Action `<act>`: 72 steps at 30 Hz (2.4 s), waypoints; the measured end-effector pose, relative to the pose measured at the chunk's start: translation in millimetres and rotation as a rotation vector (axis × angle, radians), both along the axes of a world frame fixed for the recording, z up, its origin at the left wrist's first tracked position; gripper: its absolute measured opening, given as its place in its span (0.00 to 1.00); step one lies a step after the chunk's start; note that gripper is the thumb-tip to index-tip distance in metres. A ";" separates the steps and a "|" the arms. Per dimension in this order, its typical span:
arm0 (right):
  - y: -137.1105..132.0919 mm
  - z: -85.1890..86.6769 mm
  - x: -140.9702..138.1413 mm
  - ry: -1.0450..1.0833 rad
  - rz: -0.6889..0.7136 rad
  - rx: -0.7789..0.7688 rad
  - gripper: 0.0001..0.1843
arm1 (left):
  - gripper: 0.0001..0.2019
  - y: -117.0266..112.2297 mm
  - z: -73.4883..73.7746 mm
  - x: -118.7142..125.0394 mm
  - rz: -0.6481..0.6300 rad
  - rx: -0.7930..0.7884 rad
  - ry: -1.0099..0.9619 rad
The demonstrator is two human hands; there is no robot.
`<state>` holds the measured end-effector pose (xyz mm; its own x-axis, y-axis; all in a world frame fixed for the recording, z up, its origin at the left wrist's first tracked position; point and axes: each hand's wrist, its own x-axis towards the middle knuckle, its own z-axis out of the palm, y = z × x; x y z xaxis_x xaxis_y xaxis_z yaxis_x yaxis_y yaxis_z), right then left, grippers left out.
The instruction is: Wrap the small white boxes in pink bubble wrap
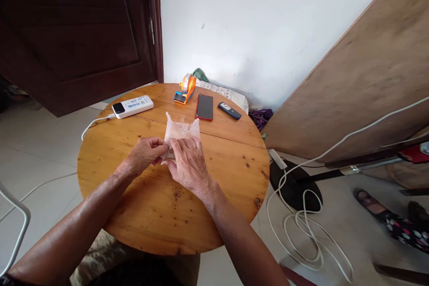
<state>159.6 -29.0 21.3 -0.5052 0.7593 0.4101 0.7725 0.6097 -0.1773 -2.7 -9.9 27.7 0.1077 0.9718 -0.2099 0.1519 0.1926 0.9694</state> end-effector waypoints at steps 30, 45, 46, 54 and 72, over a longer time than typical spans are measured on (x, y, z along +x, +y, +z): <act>12.1 -4.3 63.0 0.395 -0.473 -0.603 0.35 | 0.09 -6.4 -47.6 -0.1 -0.152 1.102 0.528; 17.2 -14.5 28.1 0.896 -0.324 -0.610 0.35 | 0.08 -7.2 -37.3 2.1 -0.140 1.126 0.674; 17.1 -12.3 24.7 0.914 -0.310 -0.614 0.34 | 0.08 -7.3 -36.7 2.0 -0.145 1.122 0.674; 26.3 -8.7 5.1 0.944 -0.261 -0.636 0.32 | 0.10 -5.2 -34.0 2.8 -0.221 1.084 0.592; -6.2 3.2 6.2 0.726 -0.139 -0.660 0.31 | 0.18 -5.0 -37.4 1.6 -0.116 0.896 0.336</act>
